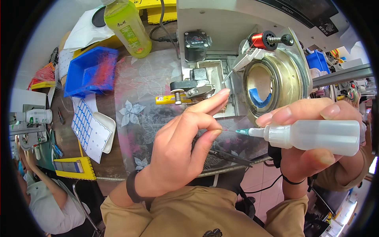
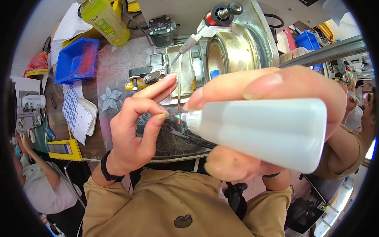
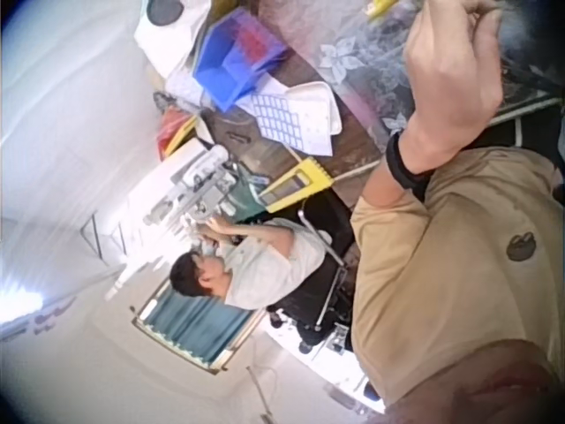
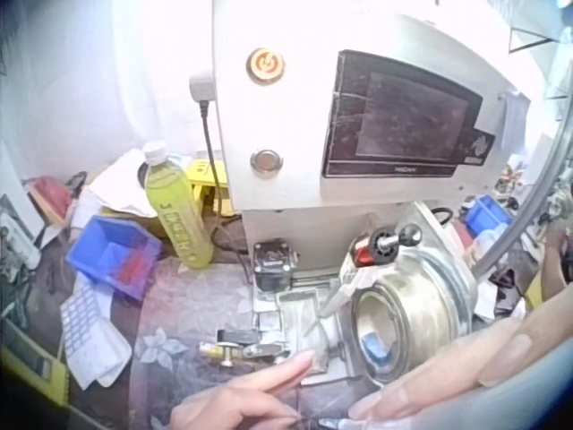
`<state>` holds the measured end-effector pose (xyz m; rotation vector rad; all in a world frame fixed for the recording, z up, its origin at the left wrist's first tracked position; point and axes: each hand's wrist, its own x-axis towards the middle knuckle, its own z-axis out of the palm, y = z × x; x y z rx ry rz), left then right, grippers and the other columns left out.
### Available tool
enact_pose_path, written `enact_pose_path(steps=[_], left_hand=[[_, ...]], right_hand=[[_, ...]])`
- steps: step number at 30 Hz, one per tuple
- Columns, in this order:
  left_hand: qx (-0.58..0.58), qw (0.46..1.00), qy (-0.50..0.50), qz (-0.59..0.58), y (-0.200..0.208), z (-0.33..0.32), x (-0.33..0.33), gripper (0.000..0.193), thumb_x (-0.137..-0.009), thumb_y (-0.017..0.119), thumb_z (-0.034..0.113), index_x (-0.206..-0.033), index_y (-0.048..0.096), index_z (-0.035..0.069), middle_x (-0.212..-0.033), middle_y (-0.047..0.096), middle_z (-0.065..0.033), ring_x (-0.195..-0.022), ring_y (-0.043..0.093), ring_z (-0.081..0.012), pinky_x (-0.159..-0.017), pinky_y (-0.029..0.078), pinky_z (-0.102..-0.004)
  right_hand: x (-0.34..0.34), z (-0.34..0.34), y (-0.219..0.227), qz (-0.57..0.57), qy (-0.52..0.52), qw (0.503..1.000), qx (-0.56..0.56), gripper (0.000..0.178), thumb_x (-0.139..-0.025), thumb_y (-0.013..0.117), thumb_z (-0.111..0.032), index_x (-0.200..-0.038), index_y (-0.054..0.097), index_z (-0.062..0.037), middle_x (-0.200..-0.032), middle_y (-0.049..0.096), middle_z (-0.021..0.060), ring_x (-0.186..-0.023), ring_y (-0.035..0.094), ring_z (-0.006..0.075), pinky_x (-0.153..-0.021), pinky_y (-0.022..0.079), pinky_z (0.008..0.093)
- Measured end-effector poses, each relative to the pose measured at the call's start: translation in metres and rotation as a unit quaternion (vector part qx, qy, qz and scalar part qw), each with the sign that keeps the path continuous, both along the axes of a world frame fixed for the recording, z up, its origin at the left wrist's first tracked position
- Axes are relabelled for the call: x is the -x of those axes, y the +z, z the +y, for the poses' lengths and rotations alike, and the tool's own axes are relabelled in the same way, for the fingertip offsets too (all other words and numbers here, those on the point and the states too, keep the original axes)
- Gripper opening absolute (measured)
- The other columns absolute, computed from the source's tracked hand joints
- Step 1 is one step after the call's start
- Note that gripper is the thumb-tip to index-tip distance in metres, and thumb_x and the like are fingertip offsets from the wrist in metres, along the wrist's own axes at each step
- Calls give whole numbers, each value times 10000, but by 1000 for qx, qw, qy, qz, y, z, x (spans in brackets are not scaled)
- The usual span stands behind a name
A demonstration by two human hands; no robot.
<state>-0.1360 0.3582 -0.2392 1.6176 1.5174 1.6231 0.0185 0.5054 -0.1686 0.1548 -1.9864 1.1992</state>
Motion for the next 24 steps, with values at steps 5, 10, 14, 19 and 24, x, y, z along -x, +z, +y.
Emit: enact_pose_path(steps=[5, 10, 14, 19, 24], left_hand=[[-34, 999, 38, 8, -2, 5, -4, 170, -853, 639, -91, -969, 537, -19, -1302, 604, -299, -1103, 678, -385, -917, 543, -394], [-38, 998, 35, 18, -3, 4, -4, 180, -855, 638, -89, -983, 529, -20, -1303, 601, -302, -1098, 679, -386, -915, 544, -397], [-33, 999, 37, 18, -3, 3, -5, 180, -859, 634, -89, -984, 526, -18, -1307, 599, -303, -1097, 680, -386, -914, 544, -397], [-31, 999, 37, 15, -2, 3, -4, 172, -863, 630, -89, -981, 527, -17, -1307, 600, -301, -1098, 680, -386, -914, 543, -396], [-16, 999, 35, 37, 0, 8, -3, 135, -886, 606, -76, -987, 538, -17, -1310, 600, -296, -1121, 670, -382, -943, 531, -395]], right_hand=[[1, -1, -5, -6, -33, 998, -59, 471, -1024, 491, -362, -1231, 339, 33, -879, 660, 217, -637, 675, 271, -516, 564, 306], [-3, 2, -9, -11, -70, 990, -119, 478, -1050, 442, -382, -1232, 295, 35, -853, 669, 235, -580, 676, 264, -458, 548, 286], [-4, 4, -9, -13, -88, 984, -152, 483, -1065, 413, -394, -1233, 268, 35, -838, 675, 245, -546, 676, 259, -423, 538, 275], [5, 0, -2, 37, -28, 996, -82, 426, -1054, 449, -291, -1285, 282, 26, -913, 663, 287, -628, 694, 318, -505, 576, 343], [23, -9, -10, 79, -4, 997, -21, 420, -1002, 535, -236, -1279, 340, 12, -952, 653, 276, -680, 694, 333, -565, 583, 372]])
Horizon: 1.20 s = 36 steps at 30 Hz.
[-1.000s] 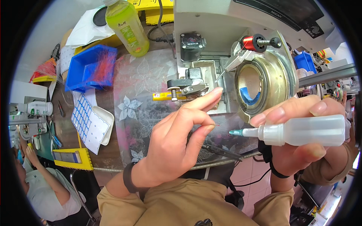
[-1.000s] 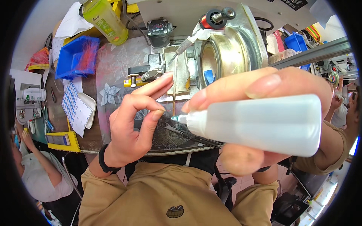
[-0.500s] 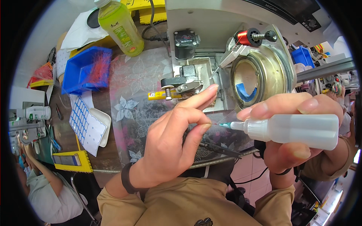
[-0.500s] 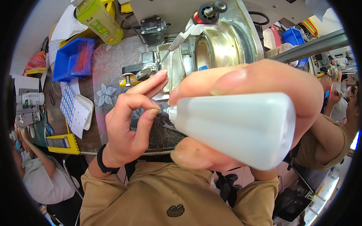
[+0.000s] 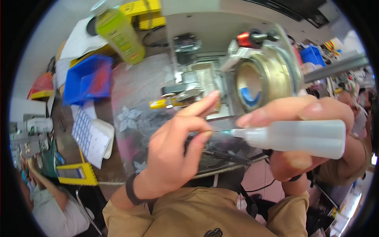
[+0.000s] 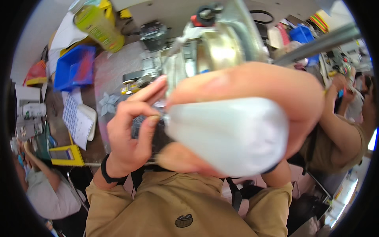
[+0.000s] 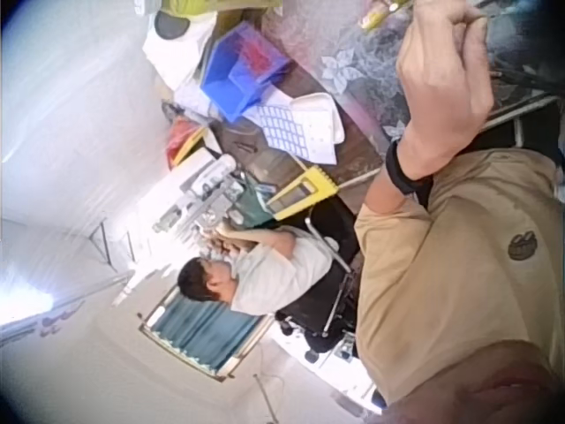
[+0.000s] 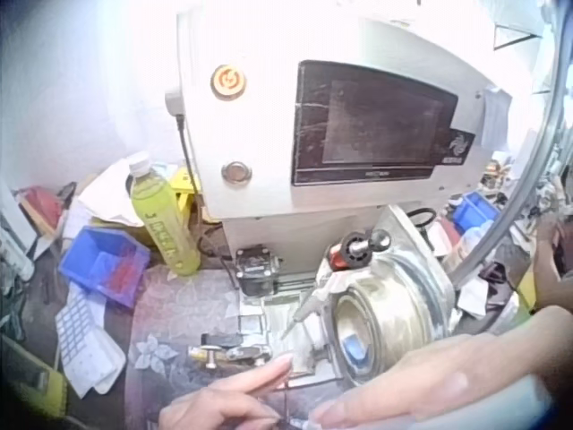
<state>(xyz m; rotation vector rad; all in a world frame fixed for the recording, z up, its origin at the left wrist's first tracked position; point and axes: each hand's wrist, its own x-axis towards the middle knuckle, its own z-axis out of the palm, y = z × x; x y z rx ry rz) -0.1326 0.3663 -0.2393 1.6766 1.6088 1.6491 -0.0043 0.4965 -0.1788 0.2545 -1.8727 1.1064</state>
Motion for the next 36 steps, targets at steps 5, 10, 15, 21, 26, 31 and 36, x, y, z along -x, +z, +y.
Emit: enact_pose_path(steps=[5, 10, 15, 21, 26, 31, 36], left_hand=[[178, 982, 47, 33, -2, -23, 7, 190, -985, 577, 151, -1037, 520, -23, -1343, 550, -346, -1205, 609, -368, -1021, 486, -424], [117, 991, 54, -35, -14, -33, 10, 232, -1003, 503, 87, -1190, 499, -50, -1201, 574, -166, -1069, 567, -235, -930, 433, -336], [86, 994, 17, -67, -5, -9, -9, 59, -990, 391, -29, -998, 449, -33, -1424, 459, -337, -1365, 450, -429, -1161, 341, -489], [82, 996, 16, -37, 6, -6, -10, 39, -986, 453, 7, -997, 478, -20, -1399, 499, -320, -1336, 495, -410, -1136, 374, -470], [69, 997, 37, -11, 7, -8, -10, 21, -977, 446, -8, -986, 463, -18, -1401, 494, -322, -1340, 489, -422, -1140, 373, -481], [60, 997, 37, 1, 8, -8, -11, 16, -967, 444, -17, -979, 452, -11, -1407, 486, -323, -1351, 474, -430, -1146, 365, -492], [74, 996, 30, 35, 10, -11, -11, 62, -1020, 444, 61, -1036, 455, 2, -1437, 474, -295, -1352, 484, -378, -1147, 339, -456]], right_hand=[[-6, 6, -17, 55, -102, 992, 46, 484, -773, 860, -270, -1092, 586, -31, -920, 640, 89, -695, 642, 235, -620, 504, 312], [-24, 0, -18, -39, -52, 997, 35, 576, -773, 871, -275, -1192, 566, -24, -1070, 679, 114, -833, 714, 244, -722, 569, 328], [-73, 0, -10, -166, -64, 971, 159, 518, -791, 858, -269, -1151, 567, -36, -971, 643, 57, -836, 660, 147, -719, 525, 297], [-161, 62, 23, -101, -319, 926, 175, 287, -953, 675, -157, -1147, 518, -17, -937, 668, 82, -872, 709, 184, -747, 589, 311], [-205, 154, 45, -60, -476, 866, 144, 352, -964, 675, -284, -1129, 524, -13, -937, 701, 103, -815, 717, 160, -600, 568, 252], [-194, 200, 43, -44, -504, 853, 132, 375, -955, 685, -322, -1111, 534, -17, -933, 702, 91, -819, 713, 147, -594, 558, 257], [-185, 224, 12, -124, -498, 855, 76, 423, -945, 683, -365, -1155, 554, -21, -949, 709, 122, -824, 704, 173, -679, 549, 305]])
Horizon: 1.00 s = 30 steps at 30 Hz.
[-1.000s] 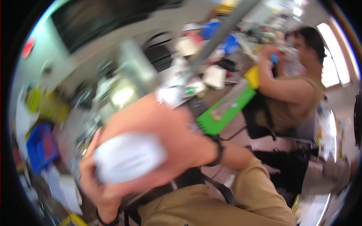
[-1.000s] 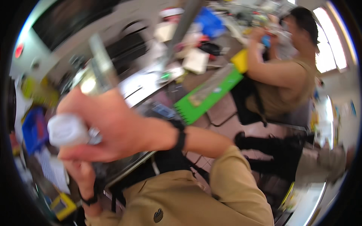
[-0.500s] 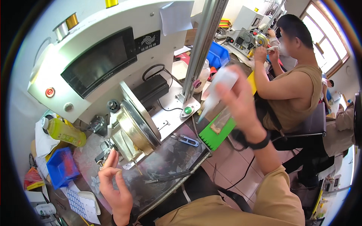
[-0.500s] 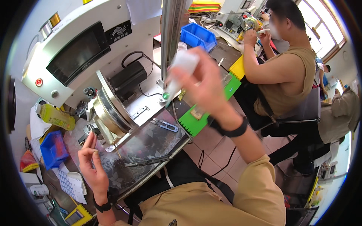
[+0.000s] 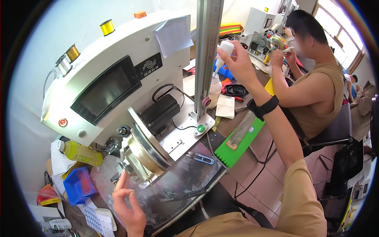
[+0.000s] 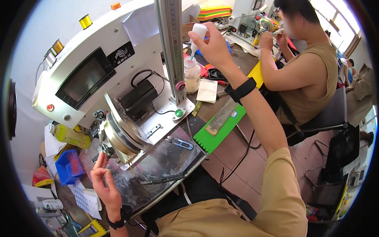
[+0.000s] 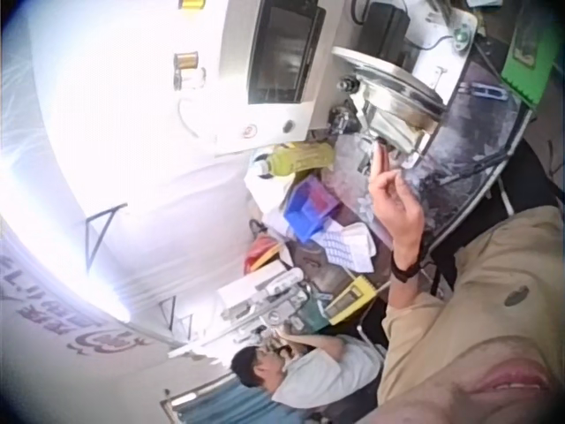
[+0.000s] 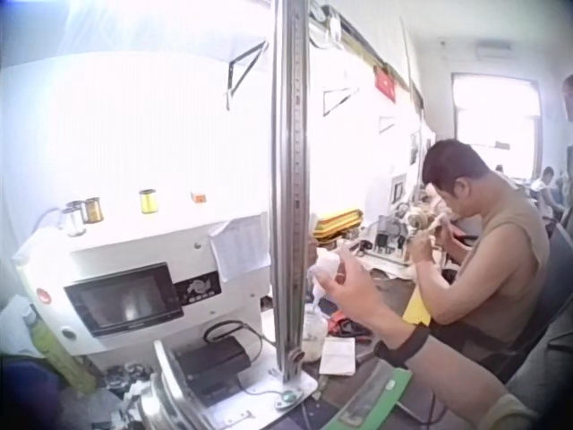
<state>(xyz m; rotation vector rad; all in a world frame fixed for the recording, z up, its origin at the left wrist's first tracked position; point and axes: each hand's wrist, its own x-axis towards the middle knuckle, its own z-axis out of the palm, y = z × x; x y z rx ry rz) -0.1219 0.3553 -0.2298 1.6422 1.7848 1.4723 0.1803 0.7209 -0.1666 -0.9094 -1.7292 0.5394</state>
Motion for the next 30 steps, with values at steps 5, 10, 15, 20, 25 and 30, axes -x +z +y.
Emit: enact_pose_path(steps=[5, 10, 15, 20, 25, 30], left_hand=[[2, 1000, 9, 5, 2, -3, -1, 36, -993, 455, 30, -998, 466, -4, -1416, 488, -308, -1343, 490, -399, -1135, 362, -469], [-12, 1000, 22, -9, 1, -2, 3, 24, -969, 479, 5, -982, 486, -14, -1396, 506, -322, -1307, 527, -409, -1106, 402, -465], [-21, 999, -38, -23, -4, 8, 6, 54, -996, 470, 18, -1048, 477, 5, -1454, 456, -311, -1348, 486, -390, -1130, 352, -462], [-38, 999, -37, -6, -5, 7, 10, 69, -993, 501, 15, -1061, 487, 10, -1424, 496, -304, -1324, 519, -369, -1103, 385, -434], [-37, 999, -31, -15, -6, 3, 10, 74, -992, 503, 12, -1065, 490, 9, -1414, 507, -303, -1313, 534, -363, -1075, 417, -415], [-40, 998, -38, -24, -7, 2, 9, 71, -993, 508, 19, -1060, 491, 0, -1412, 506, -312, -1301, 545, -364, -1060, 434, -411]], right_hand=[[3, -17, -16, -86, 18, 995, 50, 513, -955, 653, -410, -1280, 523, -36, -1066, 690, 155, -944, 665, 191, -816, 522, 329], [1, -77, -18, -77, -12, 997, 11, 331, -997, 585, -258, -1259, 556, -57, -986, 656, 122, -890, 633, 184, -773, 493, 325], [19, -198, -30, -465, 356, 809, 58, 579, -791, 745, -147, -1342, 567, -149, -858, 590, 62, -828, 600, 243, -762, 438, 361], [43, -260, -73, -557, 426, 713, -13, 818, -783, 743, -168, -1513, 411, -330, -870, 507, 21, -806, 559, 208, -711, 388, 351], [59, -269, -84, -529, 409, 744, -6, 579, -831, 718, -294, -1383, 558, -225, -873, 499, 27, -834, 537, 203, -715, 361, 384], [80, -282, -110, -468, 292, 832, -52, 309, -839, 724, -342, -1035, 593, -143, -894, 511, 50, -859, 515, 237, -728, 356, 407]])
